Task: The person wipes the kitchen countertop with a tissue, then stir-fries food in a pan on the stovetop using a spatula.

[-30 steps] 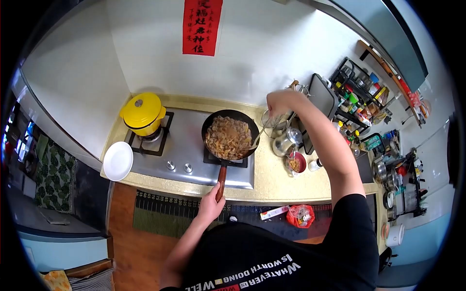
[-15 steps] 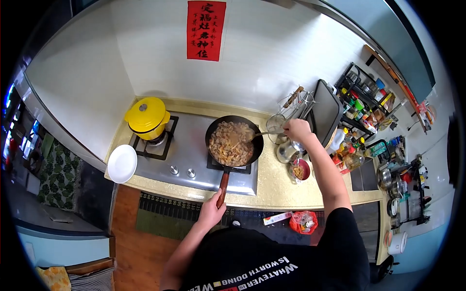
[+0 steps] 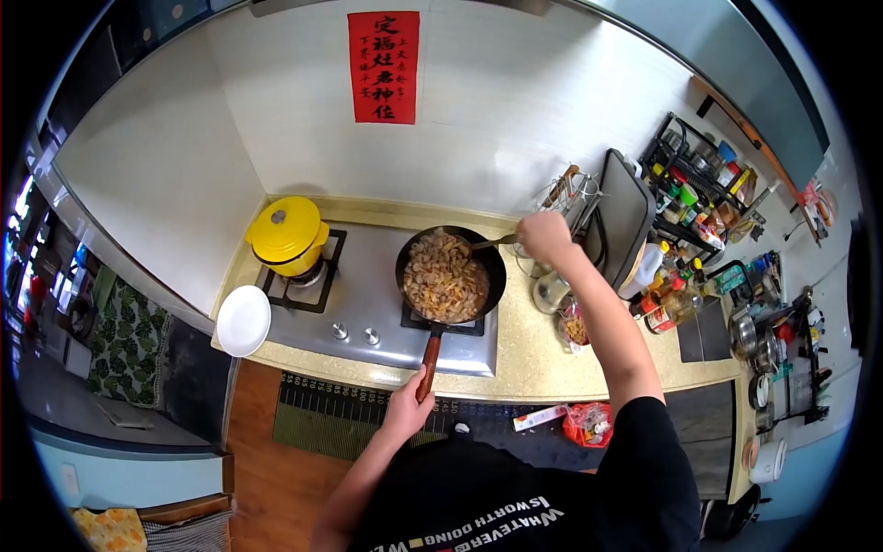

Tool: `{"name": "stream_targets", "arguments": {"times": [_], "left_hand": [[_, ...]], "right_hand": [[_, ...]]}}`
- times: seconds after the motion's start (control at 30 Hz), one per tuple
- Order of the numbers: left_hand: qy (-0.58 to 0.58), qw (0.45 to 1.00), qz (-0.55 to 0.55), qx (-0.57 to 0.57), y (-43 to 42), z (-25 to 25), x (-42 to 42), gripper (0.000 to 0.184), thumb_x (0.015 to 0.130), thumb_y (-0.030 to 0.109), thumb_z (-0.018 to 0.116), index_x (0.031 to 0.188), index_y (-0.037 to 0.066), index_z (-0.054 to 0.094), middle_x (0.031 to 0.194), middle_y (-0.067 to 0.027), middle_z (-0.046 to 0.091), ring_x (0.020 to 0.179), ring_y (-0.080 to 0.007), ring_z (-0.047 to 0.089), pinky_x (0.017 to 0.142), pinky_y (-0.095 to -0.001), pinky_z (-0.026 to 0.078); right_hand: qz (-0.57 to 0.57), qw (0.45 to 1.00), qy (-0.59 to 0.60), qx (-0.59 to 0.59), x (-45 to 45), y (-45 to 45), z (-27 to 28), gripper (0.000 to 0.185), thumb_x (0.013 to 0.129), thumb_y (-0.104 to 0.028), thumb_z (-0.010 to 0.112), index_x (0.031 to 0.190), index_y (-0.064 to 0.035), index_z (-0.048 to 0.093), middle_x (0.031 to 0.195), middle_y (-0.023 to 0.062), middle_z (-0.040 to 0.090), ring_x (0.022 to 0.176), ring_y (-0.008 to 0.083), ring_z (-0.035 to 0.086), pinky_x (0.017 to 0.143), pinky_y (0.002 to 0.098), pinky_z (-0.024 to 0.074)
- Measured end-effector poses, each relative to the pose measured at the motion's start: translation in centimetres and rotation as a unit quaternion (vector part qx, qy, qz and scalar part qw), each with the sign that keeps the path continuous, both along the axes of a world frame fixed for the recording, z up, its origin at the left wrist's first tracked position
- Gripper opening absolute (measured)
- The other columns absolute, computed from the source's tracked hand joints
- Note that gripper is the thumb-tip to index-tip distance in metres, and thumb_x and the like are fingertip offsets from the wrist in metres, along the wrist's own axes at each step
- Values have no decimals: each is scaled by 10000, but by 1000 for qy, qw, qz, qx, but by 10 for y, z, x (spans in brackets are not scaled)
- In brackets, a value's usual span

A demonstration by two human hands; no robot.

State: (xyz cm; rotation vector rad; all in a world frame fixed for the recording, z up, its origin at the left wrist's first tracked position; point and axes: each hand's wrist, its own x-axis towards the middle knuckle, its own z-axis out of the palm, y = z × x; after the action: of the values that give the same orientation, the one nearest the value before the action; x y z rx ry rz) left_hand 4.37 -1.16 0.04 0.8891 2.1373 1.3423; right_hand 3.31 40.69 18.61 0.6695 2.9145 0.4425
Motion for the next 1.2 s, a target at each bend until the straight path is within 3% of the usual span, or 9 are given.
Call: {"name": "stream_targets", "arguments": {"times": [0.1, 0.23, 0.37, 0.43, 0.67, 0.8, 1.03, 1.07, 1.2], "left_hand": [[5, 1000, 2, 7, 1, -3, 0, 606, 908, 160, 716, 1468, 16, 533, 1004, -270, 707, 893, -396, 733, 791, -421, 579], [6, 1000, 8, 3, 2, -3, -1, 597, 904, 163, 716, 1456, 12, 547, 925, -262, 714, 843, -393, 738, 759, -418, 584], [8, 1000, 3, -3, 1, -3, 0, 632, 927, 173, 721, 1508, 46, 507, 884, -223, 723, 795, -278, 750, 755, -353, 578], [17, 1000, 5, 7, 0, -9, 0, 640, 925, 178, 726, 1513, 53, 506, 885, -219, 718, 791, -278, 741, 758, -352, 574], [37, 999, 7, 0, 1, -17, 1, 635, 928, 134, 736, 1515, 53, 510, 1023, -218, 735, 883, -253, 745, 836, -332, 570], [30, 1000, 4, -6, 1, -18, 1, 634, 930, 145, 729, 1516, 50, 508, 999, -217, 737, 875, -243, 751, 820, -335, 574], [46, 999, 2, 12, 1, -16, 0, 623, 930, 165, 711, 1509, 48, 511, 881, -206, 719, 750, -235, 728, 735, -339, 574], [55, 998, 2, 17, 1, -18, 0, 622, 930, 162, 711, 1508, 47, 511, 878, -204, 718, 743, -231, 724, 728, -336, 573], [59, 998, -5, 27, 1, -22, -1, 630, 929, 155, 716, 1513, 47, 506, 861, -193, 712, 723, -204, 709, 704, -324, 568]], "right_hand": [[163, 977, -35, 133, 16, -70, 1, 104, 850, -118, 668, 840, -93, 768, 859, 95, 756, 764, 209, 752, 579, 369, 584], [309, 938, -31, 154, 62, -130, 18, 101, 843, -125, 666, 805, -75, 745, 851, 76, 724, 727, 186, 722, 588, 320, 568], [81, 986, -65, 131, 58, -78, 47, 68, 829, -118, 695, 817, -97, 758, 848, 60, 741, 754, 189, 744, 624, 322, 584], [24, 994, -64, 87, 38, -54, 59, 83, 846, -117, 690, 863, -108, 771, 905, 79, 769, 823, 226, 765, 661, 349, 596], [-4, 997, -22, 68, -35, 9, 33, 114, 856, -163, 711, 923, -97, 775, 1010, 124, 788, 943, 296, 772, 782, 400, 613], [29, 999, -12, 8, -75, 16, 27, 120, 849, -141, 721, 940, -82, 774, 992, 139, 786, 985, 317, 760, 795, 423, 610], [270, 960, -35, 60, -76, -85, 31, 106, 797, -140, 701, 785, -82, 788, 807, 133, 764, 799, 326, 755, 671, 460, 577], [313, 948, -52, 35, -50, -119, 60, 102, 805, -141, 704, 771, -88, 784, 787, 123, 758, 768, 302, 749, 654, 437, 570], [337, 925, -101, 142, 15, -174, 35, 92, 852, -176, 704, 828, -137, 783, 875, 52, 732, 806, 204, 710, 660, 342, 545]]}}
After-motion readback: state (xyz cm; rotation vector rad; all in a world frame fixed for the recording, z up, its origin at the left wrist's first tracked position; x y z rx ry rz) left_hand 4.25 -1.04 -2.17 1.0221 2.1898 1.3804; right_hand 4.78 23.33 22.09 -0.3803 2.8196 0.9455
